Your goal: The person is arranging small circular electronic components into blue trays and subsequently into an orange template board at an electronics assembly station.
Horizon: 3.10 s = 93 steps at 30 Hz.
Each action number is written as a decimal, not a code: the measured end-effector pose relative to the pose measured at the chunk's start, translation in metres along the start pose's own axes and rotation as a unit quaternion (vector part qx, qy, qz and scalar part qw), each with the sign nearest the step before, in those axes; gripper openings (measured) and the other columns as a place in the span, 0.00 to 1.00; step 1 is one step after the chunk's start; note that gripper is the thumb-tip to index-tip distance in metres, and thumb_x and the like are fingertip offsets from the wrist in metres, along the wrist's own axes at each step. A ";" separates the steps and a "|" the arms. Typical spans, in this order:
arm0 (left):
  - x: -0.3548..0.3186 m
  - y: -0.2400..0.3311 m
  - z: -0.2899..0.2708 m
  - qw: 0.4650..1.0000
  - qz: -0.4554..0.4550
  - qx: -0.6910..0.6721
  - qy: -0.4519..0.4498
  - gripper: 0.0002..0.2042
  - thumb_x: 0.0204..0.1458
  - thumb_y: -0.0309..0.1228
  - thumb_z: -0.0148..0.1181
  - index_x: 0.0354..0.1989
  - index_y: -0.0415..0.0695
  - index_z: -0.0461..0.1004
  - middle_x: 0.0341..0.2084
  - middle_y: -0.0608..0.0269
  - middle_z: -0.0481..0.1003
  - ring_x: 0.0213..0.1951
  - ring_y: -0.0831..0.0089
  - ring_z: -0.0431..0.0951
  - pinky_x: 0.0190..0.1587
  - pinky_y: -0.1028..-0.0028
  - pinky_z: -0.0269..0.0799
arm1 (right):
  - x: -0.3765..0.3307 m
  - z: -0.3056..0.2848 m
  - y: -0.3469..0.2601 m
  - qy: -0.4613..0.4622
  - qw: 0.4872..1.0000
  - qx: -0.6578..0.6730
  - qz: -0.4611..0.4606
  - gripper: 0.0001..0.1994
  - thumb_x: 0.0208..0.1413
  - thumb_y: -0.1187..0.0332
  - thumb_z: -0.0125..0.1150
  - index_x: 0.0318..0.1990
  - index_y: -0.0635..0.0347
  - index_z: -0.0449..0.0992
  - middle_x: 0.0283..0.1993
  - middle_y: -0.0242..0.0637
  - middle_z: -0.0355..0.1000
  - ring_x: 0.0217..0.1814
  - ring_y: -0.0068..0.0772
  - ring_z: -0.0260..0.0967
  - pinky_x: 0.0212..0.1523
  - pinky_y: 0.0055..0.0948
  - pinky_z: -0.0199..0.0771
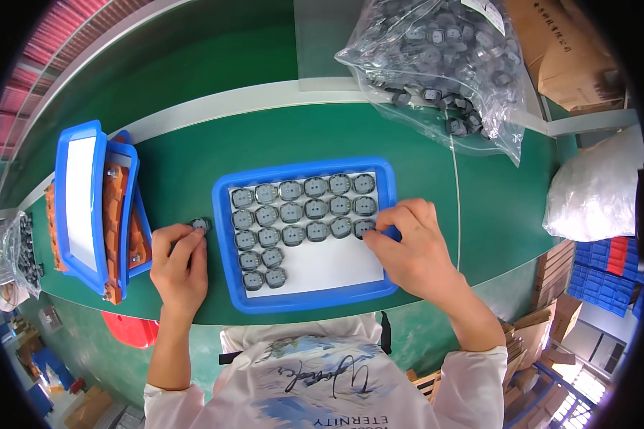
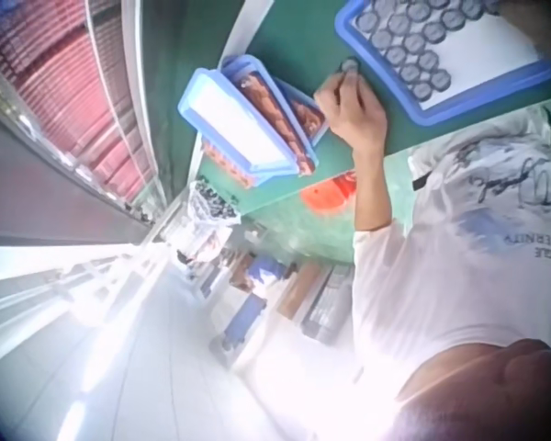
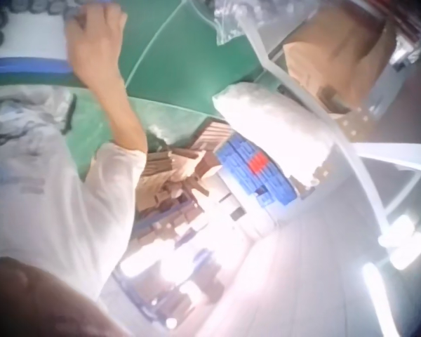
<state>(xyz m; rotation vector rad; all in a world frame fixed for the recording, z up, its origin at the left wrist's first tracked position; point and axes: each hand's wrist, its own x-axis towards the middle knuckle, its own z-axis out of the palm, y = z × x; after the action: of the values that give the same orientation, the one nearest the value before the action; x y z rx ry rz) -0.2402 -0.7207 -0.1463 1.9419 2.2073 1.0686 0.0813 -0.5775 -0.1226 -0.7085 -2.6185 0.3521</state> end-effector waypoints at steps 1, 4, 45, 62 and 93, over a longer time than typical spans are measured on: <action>0.001 0.000 0.000 1.000 0.011 -0.004 0.005 0.10 0.47 0.11 0.65 0.36 0.36 0.80 0.36 0.56 0.75 0.38 0.61 0.78 0.38 0.69 0.75 | 0.001 -0.002 0.000 -0.009 1.000 -0.005 0.006 0.11 0.38 0.76 0.70 0.34 0.58 0.82 0.42 0.34 0.71 0.47 0.43 0.67 0.48 0.39 0.69; 0.005 0.011 -0.014 1.000 0.002 -0.009 0.016 0.10 0.45 0.12 0.65 0.36 0.36 0.79 0.35 0.56 0.75 0.37 0.61 0.77 0.37 0.69 0.74 | 0.009 -0.010 -0.001 0.001 0.999 0.027 0.029 0.11 0.44 0.76 0.71 0.37 0.59 0.82 0.43 0.35 0.72 0.47 0.44 0.68 0.48 0.38 0.70; -0.013 0.033 -0.021 0.991 0.009 -0.090 -0.100 0.26 0.39 0.30 0.77 0.51 0.44 0.78 0.55 0.50 0.72 0.55 0.46 0.70 0.57 0.54 0.68 | -0.018 -0.035 0.052 0.007 0.932 0.050 0.360 0.09 0.57 0.76 0.64 0.45 0.66 0.78 0.34 0.39 0.72 0.33 0.30 0.68 0.37 0.28 0.70; 0.006 0.045 -0.004 0.966 0.120 -0.032 -0.227 0.25 0.40 0.35 0.77 0.51 0.55 0.82 0.72 0.50 0.56 0.69 0.39 0.55 0.62 0.41 0.58 | 0.009 -0.016 -0.027 -0.003 0.997 0.078 -0.014 0.10 0.44 0.77 0.72 0.35 0.60 0.77 0.43 0.40 0.74 0.37 0.40 0.74 0.37 0.33 0.75; 0.004 0.040 -0.004 0.962 0.148 -0.089 -0.211 0.20 0.35 0.35 0.77 0.41 0.48 0.84 0.69 0.46 0.63 0.68 0.38 0.58 0.63 0.43 0.58 | 0.055 0.032 -0.058 -0.012 0.992 0.106 -0.068 0.12 0.39 0.77 0.67 0.36 0.58 0.81 0.39 0.34 0.67 0.40 0.39 0.67 0.40 0.37 0.70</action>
<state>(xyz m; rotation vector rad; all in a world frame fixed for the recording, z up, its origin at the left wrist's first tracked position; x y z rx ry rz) -0.2082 -0.7193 -0.1221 2.2091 1.5844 0.7469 -0.0016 -0.6016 -0.1141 -0.4564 -2.5829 0.5905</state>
